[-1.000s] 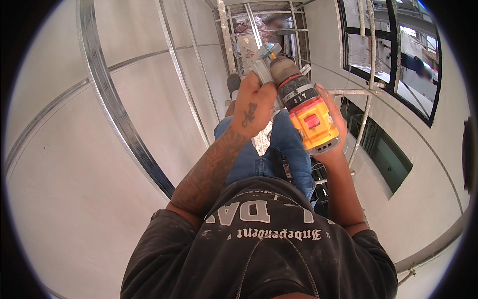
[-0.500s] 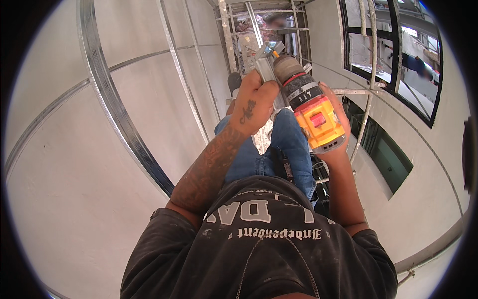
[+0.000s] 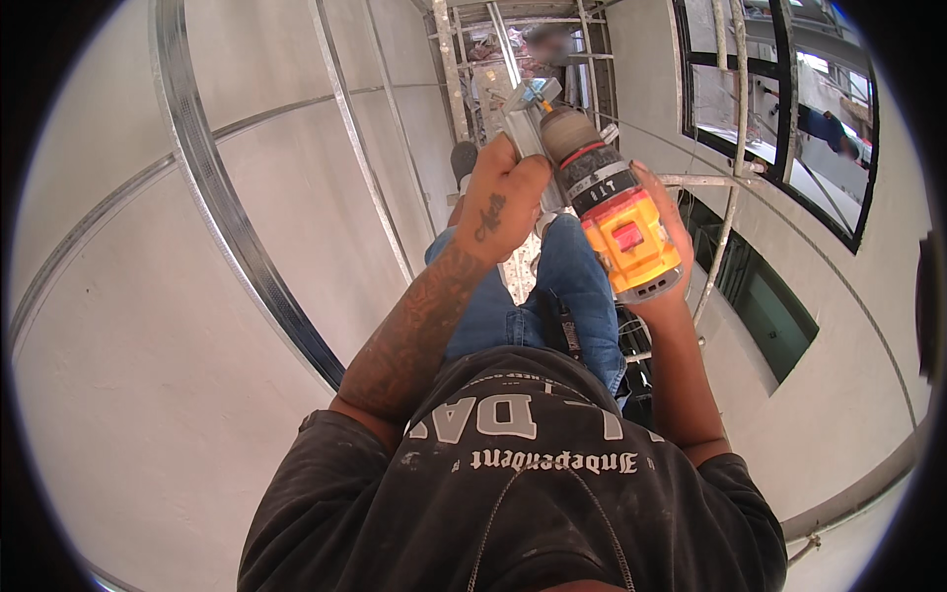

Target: The person uses a cordless drill to fasten metal brackets to a curved wall while standing on scaffolding. They repeatedly position brackets, align them, and drive screws into the wall, moving along the scaffolding to reach different sections.

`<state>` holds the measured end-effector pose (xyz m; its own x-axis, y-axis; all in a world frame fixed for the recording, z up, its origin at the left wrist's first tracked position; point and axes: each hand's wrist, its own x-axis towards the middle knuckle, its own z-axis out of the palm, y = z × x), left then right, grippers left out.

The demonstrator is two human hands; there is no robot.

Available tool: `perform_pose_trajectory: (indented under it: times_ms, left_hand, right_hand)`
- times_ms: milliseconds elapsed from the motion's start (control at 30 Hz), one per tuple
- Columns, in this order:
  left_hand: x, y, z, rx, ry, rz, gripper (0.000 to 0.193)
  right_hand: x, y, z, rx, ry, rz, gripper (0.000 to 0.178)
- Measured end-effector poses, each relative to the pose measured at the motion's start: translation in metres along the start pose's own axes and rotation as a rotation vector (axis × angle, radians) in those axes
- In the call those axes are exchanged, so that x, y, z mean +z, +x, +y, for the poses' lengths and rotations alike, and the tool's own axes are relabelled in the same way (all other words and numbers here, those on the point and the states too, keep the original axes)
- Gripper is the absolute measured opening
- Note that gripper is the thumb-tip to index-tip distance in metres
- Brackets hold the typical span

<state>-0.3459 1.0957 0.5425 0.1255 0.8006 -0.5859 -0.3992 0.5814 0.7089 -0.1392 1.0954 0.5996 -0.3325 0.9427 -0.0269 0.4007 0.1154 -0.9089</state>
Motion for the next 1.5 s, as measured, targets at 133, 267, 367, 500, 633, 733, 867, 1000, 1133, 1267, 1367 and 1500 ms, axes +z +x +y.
perform_pose_trajectory:
  times_ms: [133, 267, 367, 500, 633, 733, 867, 1000, 1133, 1267, 1367, 1500]
  left_hand:
    - [0.000, -0.001, -0.003, 0.047, 0.074, 0.005, 0.029]
    - [0.003, -0.001, -0.005, 0.080, 0.015, -0.006, 0.030]
    - [0.006, -0.002, 0.000, 0.049, -0.102, -0.011, 0.030]
    - [0.006, -0.001, -0.001, 0.151, -0.118, -0.034, 0.030]
    - [0.002, -0.004, 0.004, 0.050, -0.081, 0.010, 0.031]
    - [0.001, -0.004, 0.006, 0.047, -0.090, 0.030, 0.031]
    - [-0.002, -0.006, 0.014, 0.015, -0.081, 0.103, 0.028]
    - [-0.001, -0.003, 0.028, -0.047, -0.207, 0.271, 0.026]
    - [-0.027, 0.007, 0.021, 0.029, -0.463, 0.197, 0.028]
    - [-0.025, 0.012, 0.014, 0.111, -0.684, 0.322, 0.028]
    - [-0.023, 0.018, 0.010, 0.159, -0.853, 0.346, 0.025]
    - [0.003, 0.016, 0.022, 0.191, -0.871, 0.284, 0.024]
  right_hand:
    - [-0.001, -0.002, -0.002, 0.009, -0.014, -0.003, 0.084]
    - [-0.002, -0.001, -0.004, -0.038, -0.024, 0.011, 0.082]
    - [-0.002, 0.000, -0.002, -0.076, -0.050, 0.011, 0.081]
    - [-0.001, 0.000, -0.004, -0.078, -0.049, 0.017, 0.080]
    - [-0.002, -0.001, -0.008, -0.040, -0.067, -0.010, 0.079]
    - [-0.004, -0.002, -0.008, -0.051, -0.081, -0.020, 0.078]
    - [-0.003, -0.007, -0.003, -0.052, -0.059, 0.023, 0.080]
    - [-0.008, -0.010, -0.005, -0.020, -0.044, 0.029, 0.081]
    - [-0.005, -0.019, -0.012, 0.125, 0.082, -0.006, 0.079]
    - [0.005, -0.029, -0.010, 0.222, 0.178, -0.028, 0.081]
    - [0.013, -0.026, -0.018, 0.274, 0.263, -0.144, 0.089]
    - [0.005, -0.032, -0.017, 0.259, 0.387, -0.225, 0.105]
